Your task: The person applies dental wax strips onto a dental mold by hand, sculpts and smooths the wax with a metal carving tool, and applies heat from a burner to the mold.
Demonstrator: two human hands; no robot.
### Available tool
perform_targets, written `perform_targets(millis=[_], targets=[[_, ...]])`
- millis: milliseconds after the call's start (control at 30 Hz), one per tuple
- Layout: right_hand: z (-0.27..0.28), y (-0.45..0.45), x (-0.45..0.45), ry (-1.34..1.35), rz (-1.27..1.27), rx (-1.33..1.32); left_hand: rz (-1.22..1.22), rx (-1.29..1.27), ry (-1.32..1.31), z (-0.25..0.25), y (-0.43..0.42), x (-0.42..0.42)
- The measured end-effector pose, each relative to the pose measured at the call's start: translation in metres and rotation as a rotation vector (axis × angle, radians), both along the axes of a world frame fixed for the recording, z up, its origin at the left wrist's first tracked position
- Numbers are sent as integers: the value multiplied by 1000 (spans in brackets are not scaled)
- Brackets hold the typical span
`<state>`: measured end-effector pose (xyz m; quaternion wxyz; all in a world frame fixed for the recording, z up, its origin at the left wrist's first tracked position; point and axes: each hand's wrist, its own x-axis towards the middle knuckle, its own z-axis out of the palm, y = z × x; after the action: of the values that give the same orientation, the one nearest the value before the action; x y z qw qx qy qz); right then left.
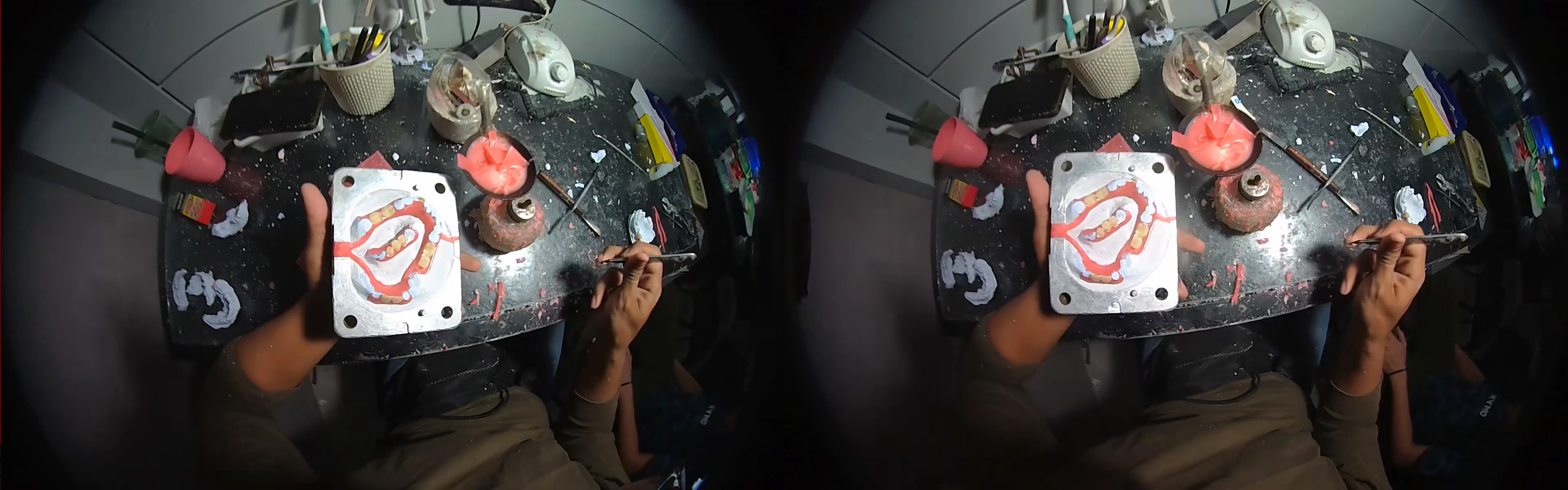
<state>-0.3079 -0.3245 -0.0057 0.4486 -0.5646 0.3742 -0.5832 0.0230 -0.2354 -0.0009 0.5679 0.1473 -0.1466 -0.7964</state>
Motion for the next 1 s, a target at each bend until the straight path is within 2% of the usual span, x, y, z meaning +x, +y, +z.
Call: perform_targets(millis=[33,67,133,200,267,333,400,433,533,600,667,767,1000], targets=[[-4,-3,-6,-2,-25,2,-43,-58,-39,2,1,2],[-7,-6,-11,-12,-51,2,61,-43,59,3,2,-5],[-11,-9,-22,-37,-87,8,98,-49,171,7,2,-12],[-19,-7,-35,-73,-125,22,45,-158,-131,7,0,-8],[-27,-6,-46,-77,-53,119,70,-128,-170,4,1,-5],[-29,-6,-52,-109,-42,109,72,-136,-293,4,3,-4],[-26,-7,-58,3,34,310,277,-195,-453,3,8,-9],[-28,-10,-62,-19,31,293,296,-188,-411,-5,13,-2],[-38,-17,-73,342,-45,278,399,-130,-383,0,26,-6],[-23,-17,-74,415,-58,265,438,-113,-384,1,34,-13],[-14,-21,-76,647,-94,120,478,-98,-376,-5,37,-19],[-8,-27,-80,712,-100,108,660,46,-331,-16,47,-36],[8,-40,-88,929,-81,186,887,17,-369,-23,48,-47]])
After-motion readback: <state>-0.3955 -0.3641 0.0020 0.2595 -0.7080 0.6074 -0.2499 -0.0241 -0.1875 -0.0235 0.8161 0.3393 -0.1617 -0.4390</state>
